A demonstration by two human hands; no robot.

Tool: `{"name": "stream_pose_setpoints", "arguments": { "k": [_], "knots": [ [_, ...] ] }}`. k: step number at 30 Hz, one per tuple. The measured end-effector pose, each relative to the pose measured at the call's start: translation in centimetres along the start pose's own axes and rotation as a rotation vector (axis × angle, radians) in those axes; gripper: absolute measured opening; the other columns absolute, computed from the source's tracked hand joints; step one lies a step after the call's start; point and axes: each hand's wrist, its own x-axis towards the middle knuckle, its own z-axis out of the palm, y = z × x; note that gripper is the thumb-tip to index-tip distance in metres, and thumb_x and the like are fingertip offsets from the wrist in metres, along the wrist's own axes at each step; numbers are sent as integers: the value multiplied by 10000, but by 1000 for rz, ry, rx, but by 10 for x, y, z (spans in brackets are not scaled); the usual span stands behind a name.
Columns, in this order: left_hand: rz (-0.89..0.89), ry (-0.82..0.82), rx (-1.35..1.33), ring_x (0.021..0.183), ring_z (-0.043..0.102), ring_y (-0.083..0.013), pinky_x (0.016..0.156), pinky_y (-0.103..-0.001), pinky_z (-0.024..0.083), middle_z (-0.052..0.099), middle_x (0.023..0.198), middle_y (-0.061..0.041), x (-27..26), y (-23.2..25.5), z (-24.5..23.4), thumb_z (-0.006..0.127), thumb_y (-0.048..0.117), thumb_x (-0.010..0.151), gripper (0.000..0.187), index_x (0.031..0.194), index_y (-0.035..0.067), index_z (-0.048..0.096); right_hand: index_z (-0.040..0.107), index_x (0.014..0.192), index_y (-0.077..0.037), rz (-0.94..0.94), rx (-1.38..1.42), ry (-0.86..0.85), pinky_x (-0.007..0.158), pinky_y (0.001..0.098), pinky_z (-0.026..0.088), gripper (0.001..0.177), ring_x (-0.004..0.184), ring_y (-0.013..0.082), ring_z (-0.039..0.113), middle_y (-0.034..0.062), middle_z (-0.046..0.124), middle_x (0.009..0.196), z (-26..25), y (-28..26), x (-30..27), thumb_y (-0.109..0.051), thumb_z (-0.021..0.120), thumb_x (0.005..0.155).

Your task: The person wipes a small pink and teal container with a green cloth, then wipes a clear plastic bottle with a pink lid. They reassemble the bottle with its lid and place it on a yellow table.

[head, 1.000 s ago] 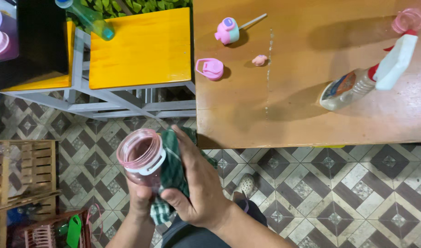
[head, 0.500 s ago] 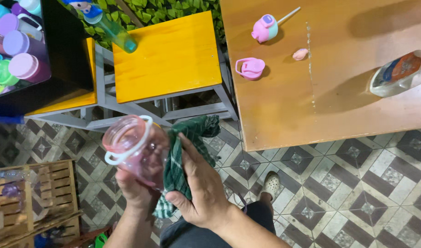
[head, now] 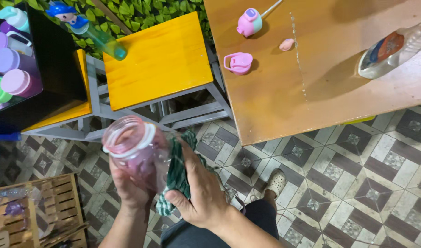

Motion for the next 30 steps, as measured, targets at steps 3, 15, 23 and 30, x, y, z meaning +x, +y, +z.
{"name": "stream_pose_setpoints", "arguments": {
  "k": [3,15,23,30],
  "knots": [
    [-168,-8,-34,1221,600,-300,1074,-444,483,578,1355,-206,-9,-12,19,753,733,781,1085,1470,-39,428,211,1643,25,49,45,3,1240,438,482,889,1509,419,539,271,420,1652,-27,6,2,-647,408,1095],
    [-74,0,-69,1271,574,-305,1130,-464,460,569,1377,-191,-24,-49,136,801,717,768,1136,1483,-68,397,237,1621,53,114,82,-80,1233,443,438,916,1501,429,531,280,455,1624,-141,17,-26,-648,455,1073],
    [179,3,60,1298,595,-279,1169,-471,479,550,1416,-185,-33,-72,184,767,743,799,1088,1464,-21,370,238,1639,42,-2,36,-63,1267,427,421,925,1520,403,506,277,446,1610,-186,22,-33,-662,444,1076],
    [-151,-101,-25,1341,538,-272,1181,-447,398,529,1438,-182,-27,-58,175,740,765,775,1148,1484,-66,385,289,1600,60,117,22,-16,1218,424,469,952,1448,389,601,254,558,1537,-177,26,-26,-689,470,1042]
  ]
}}
